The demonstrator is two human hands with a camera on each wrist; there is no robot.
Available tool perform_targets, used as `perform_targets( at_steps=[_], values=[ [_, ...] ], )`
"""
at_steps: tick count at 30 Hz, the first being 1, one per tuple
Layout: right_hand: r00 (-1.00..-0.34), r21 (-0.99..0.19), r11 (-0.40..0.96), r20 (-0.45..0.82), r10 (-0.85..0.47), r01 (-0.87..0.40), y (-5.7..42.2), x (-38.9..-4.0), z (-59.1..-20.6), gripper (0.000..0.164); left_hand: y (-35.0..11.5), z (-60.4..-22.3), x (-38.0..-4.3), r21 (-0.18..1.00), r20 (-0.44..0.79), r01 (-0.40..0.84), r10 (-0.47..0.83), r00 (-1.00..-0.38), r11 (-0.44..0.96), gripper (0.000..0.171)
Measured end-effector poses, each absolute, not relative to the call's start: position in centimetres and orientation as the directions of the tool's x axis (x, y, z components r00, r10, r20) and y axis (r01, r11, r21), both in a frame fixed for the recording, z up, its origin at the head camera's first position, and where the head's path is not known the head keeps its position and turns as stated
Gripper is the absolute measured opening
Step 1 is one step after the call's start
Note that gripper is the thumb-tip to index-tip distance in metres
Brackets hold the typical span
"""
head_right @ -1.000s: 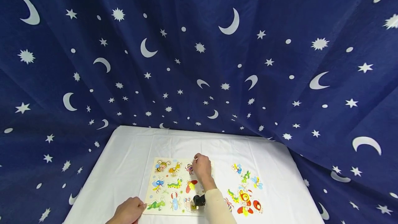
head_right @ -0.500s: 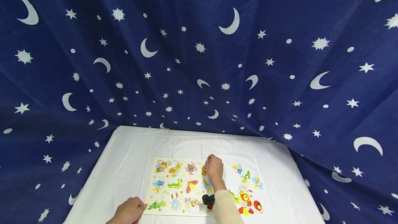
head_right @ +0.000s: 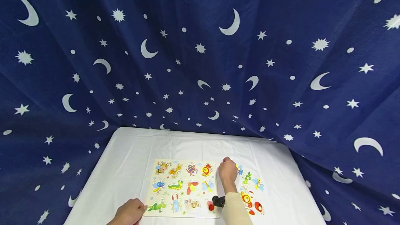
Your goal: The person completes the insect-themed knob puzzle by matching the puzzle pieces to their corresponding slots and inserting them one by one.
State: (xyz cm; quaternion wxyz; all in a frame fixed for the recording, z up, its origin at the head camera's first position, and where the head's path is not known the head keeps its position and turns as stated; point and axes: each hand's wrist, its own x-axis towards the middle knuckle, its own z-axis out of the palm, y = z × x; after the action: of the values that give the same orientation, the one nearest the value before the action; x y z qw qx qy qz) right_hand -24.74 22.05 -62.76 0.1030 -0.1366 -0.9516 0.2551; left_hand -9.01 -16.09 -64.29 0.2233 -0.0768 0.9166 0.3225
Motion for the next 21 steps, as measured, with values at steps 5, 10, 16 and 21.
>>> perform_targets(
  at_steps=[5,10,16,21],
  values=[
    [-0.914,-0.502,0.825,0.150,0.378,0.259,23.3,-24.3,-63.1,0.016,-16.0,-64.3,-8.9,0.560,-0.464,-0.287,0.007,-0.886,0.778,0.024],
    [-0.879,-0.522,0.786,0.131,0.459,0.333,24.2,-24.0,-63.5,0.032,-16.0,-64.4,-8.8,0.562,-0.460,-0.294,-0.003,-0.888,0.773,0.024],
    [-0.896,-0.495,0.799,0.087,0.436,0.341,25.0,-23.5,-63.9,0.023,-16.2,-64.3,-8.8,0.567,-0.451,-0.284,0.004,-0.892,0.773,0.025],
    [-0.903,-0.497,0.796,0.053,0.426,0.346,25.6,-23.3,-63.9,0.021,-16.2,-64.2,-8.9,0.568,-0.460,-0.287,0.009,-0.888,0.771,0.024]
  ],
)
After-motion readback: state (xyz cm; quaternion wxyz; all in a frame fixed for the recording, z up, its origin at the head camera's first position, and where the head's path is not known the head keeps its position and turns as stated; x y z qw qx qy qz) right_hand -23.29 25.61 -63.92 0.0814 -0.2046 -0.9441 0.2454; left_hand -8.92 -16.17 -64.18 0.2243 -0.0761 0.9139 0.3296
